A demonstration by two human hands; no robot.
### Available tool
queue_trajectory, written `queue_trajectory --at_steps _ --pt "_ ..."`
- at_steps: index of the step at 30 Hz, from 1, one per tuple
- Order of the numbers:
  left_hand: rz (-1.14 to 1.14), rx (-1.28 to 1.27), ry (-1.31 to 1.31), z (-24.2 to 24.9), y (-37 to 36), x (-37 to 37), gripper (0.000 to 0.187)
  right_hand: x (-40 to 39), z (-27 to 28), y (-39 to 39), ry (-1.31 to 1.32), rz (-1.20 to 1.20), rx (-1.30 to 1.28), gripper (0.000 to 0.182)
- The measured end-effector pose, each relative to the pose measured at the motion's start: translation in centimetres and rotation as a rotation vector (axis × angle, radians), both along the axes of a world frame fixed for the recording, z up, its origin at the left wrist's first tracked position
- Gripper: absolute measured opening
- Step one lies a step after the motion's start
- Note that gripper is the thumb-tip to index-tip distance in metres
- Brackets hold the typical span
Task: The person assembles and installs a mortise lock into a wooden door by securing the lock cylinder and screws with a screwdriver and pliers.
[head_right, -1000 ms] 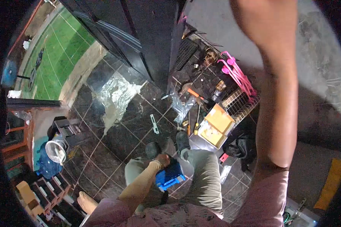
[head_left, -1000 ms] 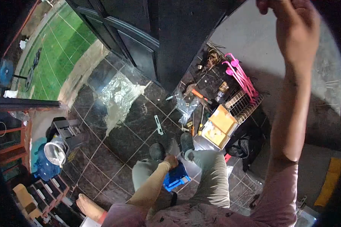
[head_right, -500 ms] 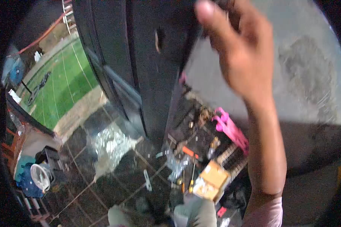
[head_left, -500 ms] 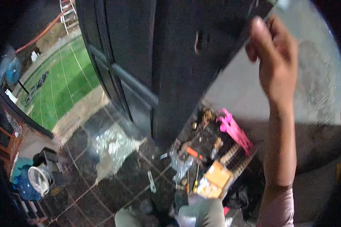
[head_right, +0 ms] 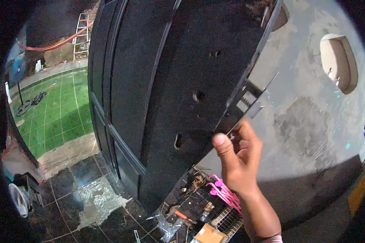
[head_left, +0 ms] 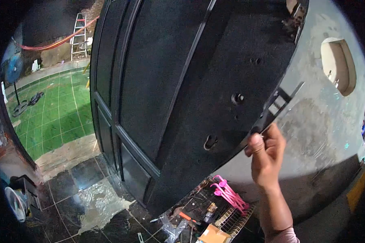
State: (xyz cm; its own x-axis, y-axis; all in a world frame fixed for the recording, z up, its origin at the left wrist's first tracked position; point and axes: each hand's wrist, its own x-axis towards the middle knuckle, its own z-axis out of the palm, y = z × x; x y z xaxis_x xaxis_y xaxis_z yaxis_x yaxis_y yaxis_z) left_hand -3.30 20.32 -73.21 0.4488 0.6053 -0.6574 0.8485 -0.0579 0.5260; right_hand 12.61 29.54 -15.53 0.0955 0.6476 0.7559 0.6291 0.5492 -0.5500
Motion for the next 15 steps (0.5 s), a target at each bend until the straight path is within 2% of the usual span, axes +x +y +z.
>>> queue_trajectory --at_steps 2,4,10,15 --pt "0.027 0.010 -0.005 0.3 0.6 -0.1 0.078 -1.0 0.1 -0.2 0.056 0.006 0.023 0.029" --pt "0.067 0.020 -0.019 0.5 1.2 -0.4 0.079 -0.2 -0.2 -0.2 -0.028 -0.023 0.006 0.041" --pt "0.182 0.002 -0.050 -0.3 -0.9 -3.3 0.081 -1.5 0.0 -0.8 0.001 -0.047 -0.018 0.034" --pt "0.309 -0.027 -0.045 -0.8 -7.1 -8.1 0.082 -2.1 0.2 -1.5 0.014 -0.114 -0.054 0.025"
